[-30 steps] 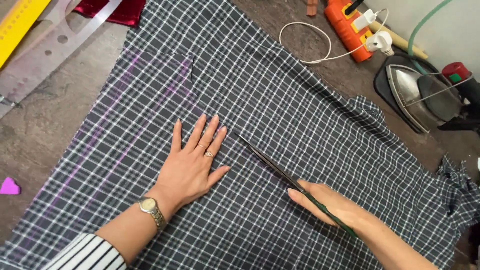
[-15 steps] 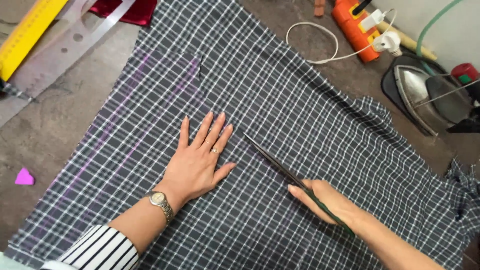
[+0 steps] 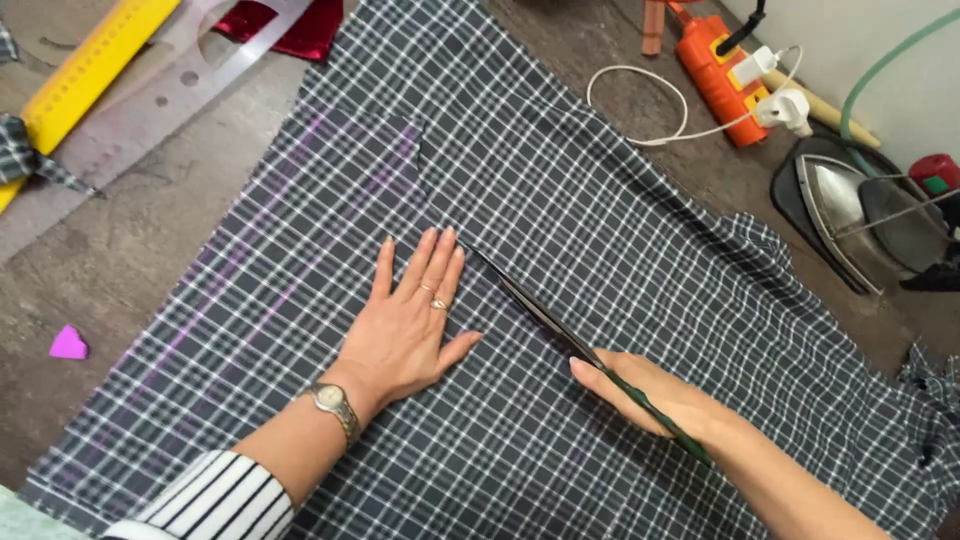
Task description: The person uses shears to cut a piece of black and white checkered fabric along a marked line. After cutting, they use a yellow ruler and a purple marker to measure and mark additional lines on the fabric.
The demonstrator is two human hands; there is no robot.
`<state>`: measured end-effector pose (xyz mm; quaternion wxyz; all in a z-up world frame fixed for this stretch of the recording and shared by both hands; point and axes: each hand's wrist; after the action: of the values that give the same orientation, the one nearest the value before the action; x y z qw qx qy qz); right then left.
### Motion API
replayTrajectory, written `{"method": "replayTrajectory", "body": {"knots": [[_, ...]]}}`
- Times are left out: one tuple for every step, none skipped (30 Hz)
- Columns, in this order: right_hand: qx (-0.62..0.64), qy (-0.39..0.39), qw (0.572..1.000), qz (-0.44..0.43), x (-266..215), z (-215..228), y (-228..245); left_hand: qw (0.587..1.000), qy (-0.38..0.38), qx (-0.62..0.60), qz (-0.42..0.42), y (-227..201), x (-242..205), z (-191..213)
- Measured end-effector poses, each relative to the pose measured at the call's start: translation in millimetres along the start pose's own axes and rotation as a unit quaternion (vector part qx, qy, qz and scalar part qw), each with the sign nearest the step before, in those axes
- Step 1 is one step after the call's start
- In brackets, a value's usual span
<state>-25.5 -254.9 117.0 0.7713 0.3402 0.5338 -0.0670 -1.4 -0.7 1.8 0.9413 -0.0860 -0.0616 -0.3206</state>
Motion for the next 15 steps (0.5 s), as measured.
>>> {"method": "replayTrajectory", "body": {"knots": [[0.005, 0.001, 1.000, -0.031, 2, 0, 5, 1.000, -0.001, -0.002, 0.001, 0, 0, 0], [0.010, 0.002, 0.998, -0.062, 4, 1, 11, 1.000, -0.003, -0.005, 0.002, 0, 0, 1], [0.010, 0.001, 0.998, -0.060, 8, 1, 5, 1.000, -0.004, -0.004, 0.002, 1, 1, 1], [0.022, 0.001, 0.998, -0.050, 12, 1, -1, 1.000, 0.000, -0.007, 0.006, 2, 1, 1], [0.036, 0.001, 0.998, -0.043, 15, 0, -8, 1.000, 0.005, -0.012, 0.008, 0, 1, 2], [0.038, 0.000, 0.998, -0.044, 18, -2, -13, 1.000, 0.005, -0.014, 0.006, 1, 1, 2], [0.041, -0.014, 0.998, -0.043, 21, -3, -19, 1.000, 0.003, -0.015, 0.007, 1, 2, 2], [0.043, -0.029, 0.998, -0.041, 23, -4, -25, 1.000, 0.002, -0.016, 0.008, 1, 2, 2], [0.044, -0.030, 0.998, -0.043, 24, -5, -26, 1.000, 0.000, -0.018, 0.007, 2, 2, 3], [0.027, -0.049, 0.997, -0.050, 25, -6, -28, 1.000, 0.000, -0.018, 0.007, 2, 2, 4], [0.010, -0.068, 0.996, -0.056, 26, -7, -30, 1.000, -0.001, -0.019, 0.008, 2, 2, 4], [0.011, -0.069, 0.996, -0.058, 26, -8, -28, 1.000, -0.002, -0.021, 0.007, 2, 3, 4], [0.057, -0.075, 0.991, -0.094, 27, -9, -26, 1.000, 0.000, -0.022, 0.007, 2, 3, 4], [0.103, -0.082, 0.983, -0.129, 28, -11, -23, 1.000, 0.002, -0.023, 0.008, 2, 3, 4], [0.103, -0.082, 0.983, -0.130, 31, -12, -28, 1.000, 0.002, -0.024, 0.007, 2, 3, 4]]}}
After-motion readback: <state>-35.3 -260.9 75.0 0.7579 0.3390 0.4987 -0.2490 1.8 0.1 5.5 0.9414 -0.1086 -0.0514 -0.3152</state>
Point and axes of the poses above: each hand's wrist, its own x-axis towards the middle knuckle, its own z-axis out of the back of the hand, y = z × x, and after that the axes turned 3 degrees about -x, right-handed
